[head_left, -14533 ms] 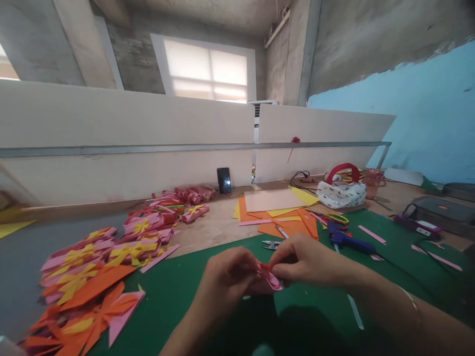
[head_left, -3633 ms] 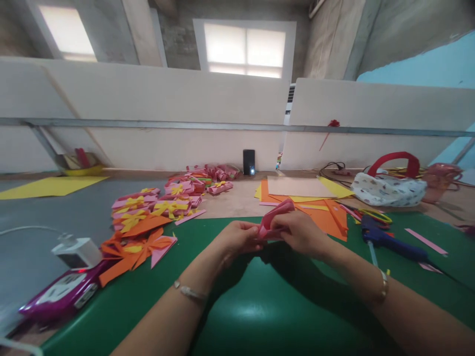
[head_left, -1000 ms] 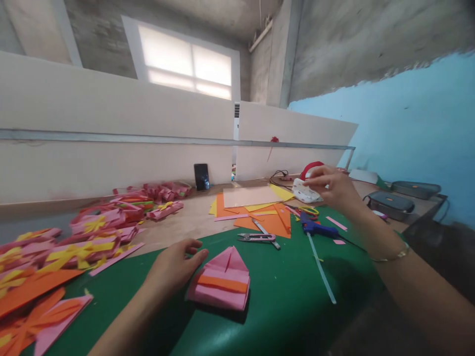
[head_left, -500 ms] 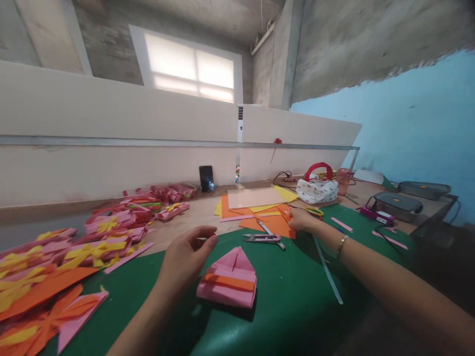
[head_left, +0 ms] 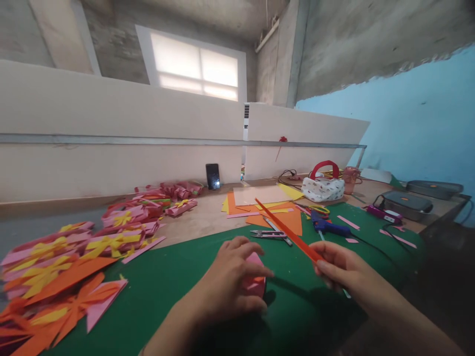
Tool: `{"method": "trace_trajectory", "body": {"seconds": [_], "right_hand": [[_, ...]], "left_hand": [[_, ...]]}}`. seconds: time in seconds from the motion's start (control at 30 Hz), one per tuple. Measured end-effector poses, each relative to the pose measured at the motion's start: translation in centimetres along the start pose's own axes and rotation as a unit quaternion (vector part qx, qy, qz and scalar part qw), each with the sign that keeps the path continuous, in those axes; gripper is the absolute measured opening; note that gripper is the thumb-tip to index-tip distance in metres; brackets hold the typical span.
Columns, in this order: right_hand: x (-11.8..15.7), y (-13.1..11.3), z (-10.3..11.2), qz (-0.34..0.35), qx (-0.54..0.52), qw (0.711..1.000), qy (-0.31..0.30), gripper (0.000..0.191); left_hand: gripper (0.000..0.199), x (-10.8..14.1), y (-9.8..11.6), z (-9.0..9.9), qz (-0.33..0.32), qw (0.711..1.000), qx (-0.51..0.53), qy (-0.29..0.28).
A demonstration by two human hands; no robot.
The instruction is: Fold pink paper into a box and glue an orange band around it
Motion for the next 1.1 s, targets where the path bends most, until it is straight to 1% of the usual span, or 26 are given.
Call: {"method": "trace_trajectory", "body": {"seconds": [0.03, 0.07, 0.1, 0.17, 0.2, 0.23, 0.27, 0.3, 0.33, 0.37, 0.43, 0.5, 0.53, 0.57, 0.6, 0.63, 0.67, 0.7, 0.77, 0.83, 0.93, 0.97, 1.0, 1.03, 1.07, 1.1], "right_hand": [[0.2, 0.4, 0.1, -0.006, 0.014, 1.0, 0.002, 0.03], [0.3, 0.8, 0.2, -0.008, 0.029, 1.0, 0.002, 0.03], [0.4, 1.1, 0.2, -0.004, 0.046, 0.999, 0.0, 0.029], [0.4, 1.4, 0.0, 0.007, 0.096, 0.995, -0.005, 0.027], [0.3, 1.4, -0.3, 0.017, 0.129, 0.991, -0.004, 0.027], [0.2, 1.2, -0.5, 0.032, 0.166, 0.986, 0.0, 0.027], [0.1, 0.9, -0.8, 0.052, 0.203, 0.978, 0.005, 0.028], [0.0, 0.5, -1.1, 0.075, 0.237, 0.968, 0.01, 0.028], [-0.1, 0.0, -1.4, 0.1, 0.267, 0.958, 0.014, 0.026], [-0.3, -0.4, -1.6, 0.125, 0.288, 0.949, 0.012, 0.025], [-0.8, -1.1, -1.6, 0.157, 0.307, 0.939, -0.016, 0.024], [-1.7, -1.3, -0.6, 0.175, 0.313, 0.931, -0.07, 0.026], [-2.5, -1.3, 0.5, 0.178, 0.324, 0.925, -0.084, 0.028], [-3.3, -1.2, 2.0, 0.177, 0.353, 0.915, -0.082, 0.032], [-4.3, -1.1, 3.8, 0.171, 0.39, 0.904, -0.042, 0.036], [-5.4, -0.9, 6.0, 0.153, 0.46, 0.874, 0.044, 0.038], [-6.4, -0.5, 8.0, 0.123, 0.543, 0.823, 0.114, 0.034], [-7.3, -0.1, 9.7, 0.1, 0.569, 0.803, 0.146, 0.033], [-8.9, 1.0, 12.2, 0.065, 0.597, 0.782, 0.165, 0.037], [-9.8, 2.0, 13.4, 0.046, 0.609, 0.776, 0.162, 0.041], [-9.5, 2.4, 13.7, 0.044, 0.615, 0.77, 0.164, 0.046], [-8.9, 2.3, 13.5, 0.049, 0.608, 0.775, 0.165, 0.045], [-8.0, 2.1, 13.2, 0.05, 0.585, 0.791, 0.169, 0.041], [-6.8, 2.0, 12.6, 0.051, 0.554, 0.814, 0.166, 0.036], [-5.4, 2.0, 12.0, 0.048, 0.479, 0.862, 0.155, 0.031], [-3.8, 2.0, 11.2, 0.03, 0.391, 0.907, 0.154, 0.032]], "left_hand": [[0.015, 0.0, -0.4, -0.4, 0.007, 0.999, -0.042, -0.013], [0.009, 0.0, -1.0, -0.7, 0.027, 0.996, -0.082, -0.017], [0.019, 0.0, -1.8, -0.7, 0.076, 0.989, -0.124, 0.005], [0.021, 0.1, -3.3, 0.0, 0.178, 0.969, -0.162, 0.064], [0.021, 0.2, -3.8, 0.4, 0.205, 0.962, -0.151, 0.094], [0.022, 0.3, -4.0, 1.0, 0.225, 0.955, -0.13, 0.144], [0.024, 0.4, -3.9, 1.4, 0.228, 0.949, -0.106, 0.191], [0.025, 0.3, -3.6, 1.7, 0.205, 0.951, -0.075, 0.217], [0.025, 0.2, -3.1, 1.6, 0.17, 0.961, -0.042, 0.214], [0.027, -0.1, -2.7, 1.3, 0.133, 0.975, -0.013, 0.179], [0.027, -0.4, -2.0, 0.0, 0.077, 0.995, 0.011, 0.068], [0.023, -0.6, -2.0, -1.3, 0.067, 0.997, -0.004, -0.024], [0.024, -0.6, -2.2, -1.8, 0.073, 0.996, -0.015, -0.051], [0.026, -0.5, -2.4, -2.2, 0.083, 0.994, -0.024, -0.069], [0.027, -0.5, -2.7, -2.4, 0.096, 0.992, -0.029, -0.078], [0.029, -0.4, -2.9, -2.6, 0.111, 0.99, -0.029, -0.082], [0.03, -0.4, -3.1, -2.6, 0.123, 0.988, -0.028, -0.083], [0.031, -0.3, -3.2, -2.6, 0.134, 0.987, -0.026, -0.081], [0.031, -0.3, -3.2, -2.5, 0.15, 0.986, -0.025, -0.066], [0.029, -0.3, -3.1, -2.3, 0.171, 0.983, -0.032, -0.058], [0.028, -0.2, -3.1, -1.9, 0.237, 0.967, -0.056, -0.071], [0.028, -0.1, -3.1, -1.8, 0.255, 0.962, -0.063, -0.076], [0.029, -0.1, -3.1, -1.7, 0.268, 0.958, -0.069, -0.077], [0.029, 0.0, -3.0, -1.7, 0.276, 0.956, -0.071, -0.076], [0.028, 0.1, -2.9, -1.6, 0.279, 0.955, -0.07, -0.074], [0.028, 0.1, -2.8, -1.7, 0.278, 0.955, -0.07, -0.073]]}}
Point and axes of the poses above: each hand's wrist, its own x-axis away from the middle knuckle, its own z-axis out of the back of the hand, y = z × x, the point moved 3 cm from there along -x, towards the middle knuckle, and after that the axes turned 6 degrees about -x, right-handed, at the moved point
